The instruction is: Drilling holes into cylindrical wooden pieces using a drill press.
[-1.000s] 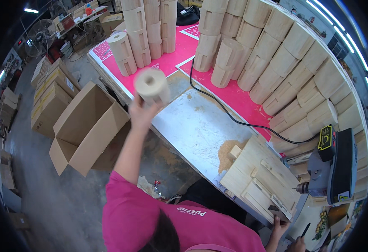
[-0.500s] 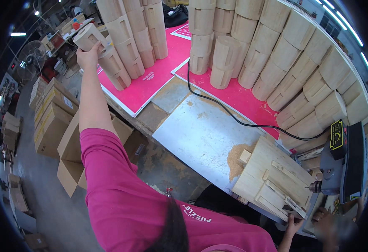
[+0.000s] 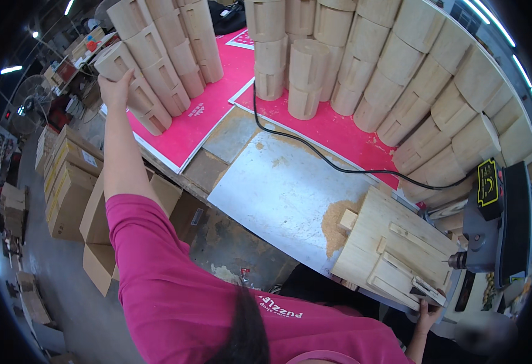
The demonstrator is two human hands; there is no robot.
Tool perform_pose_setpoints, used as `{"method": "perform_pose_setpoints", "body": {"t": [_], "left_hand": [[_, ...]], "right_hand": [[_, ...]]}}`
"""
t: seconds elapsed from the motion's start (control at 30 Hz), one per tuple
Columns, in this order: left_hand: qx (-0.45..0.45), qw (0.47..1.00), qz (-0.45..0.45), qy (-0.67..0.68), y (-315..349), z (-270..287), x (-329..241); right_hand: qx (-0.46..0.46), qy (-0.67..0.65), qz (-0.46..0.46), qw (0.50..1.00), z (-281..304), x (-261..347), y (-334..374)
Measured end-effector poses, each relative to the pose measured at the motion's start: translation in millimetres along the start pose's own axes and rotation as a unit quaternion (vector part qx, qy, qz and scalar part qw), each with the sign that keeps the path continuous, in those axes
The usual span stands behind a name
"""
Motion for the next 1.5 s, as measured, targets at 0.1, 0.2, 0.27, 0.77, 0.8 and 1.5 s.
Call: {"method": "perform_pose_setpoints", "body": {"t": [0.1,0.2,0.27,0.77,0.8,1.5], "left_hand": [[0.009,1.000,-0.009,0.020,21,-3,-19],[-0.080,0.995,-0.039,-0.044,44,6,-47],[-0.107,0.989,-0.085,-0.053,74,-22,-61],[0.270,0.891,0.016,0.365,279,-292,-197],[0.276,0.879,0.051,0.385,282,-285,-203],[0.759,0.522,0.134,0.365,522,-64,-387]], "right_hand": [[0.013,-0.002,0.003,1.000,-5,5,-3],[0.016,-0.003,0.005,1.000,-7,6,-5],[0.010,0.000,0.008,1.000,-6,7,-5],[0.010,-0.035,-0.016,0.999,-9,11,-1],[0.014,-0.030,-0.001,0.999,-8,11,-1],[-0.047,-0.242,-0.030,0.969,2,28,-24]]}}
Point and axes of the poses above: each hand's wrist, its own y-axis away from the middle knuckle, its own z-axis out of the back of the hand, x = y × z, the point moved 10 cm from there along -y, towards the middle knuckle, and after that the axes turned 14 degrees about y, right-handed, at the moved point
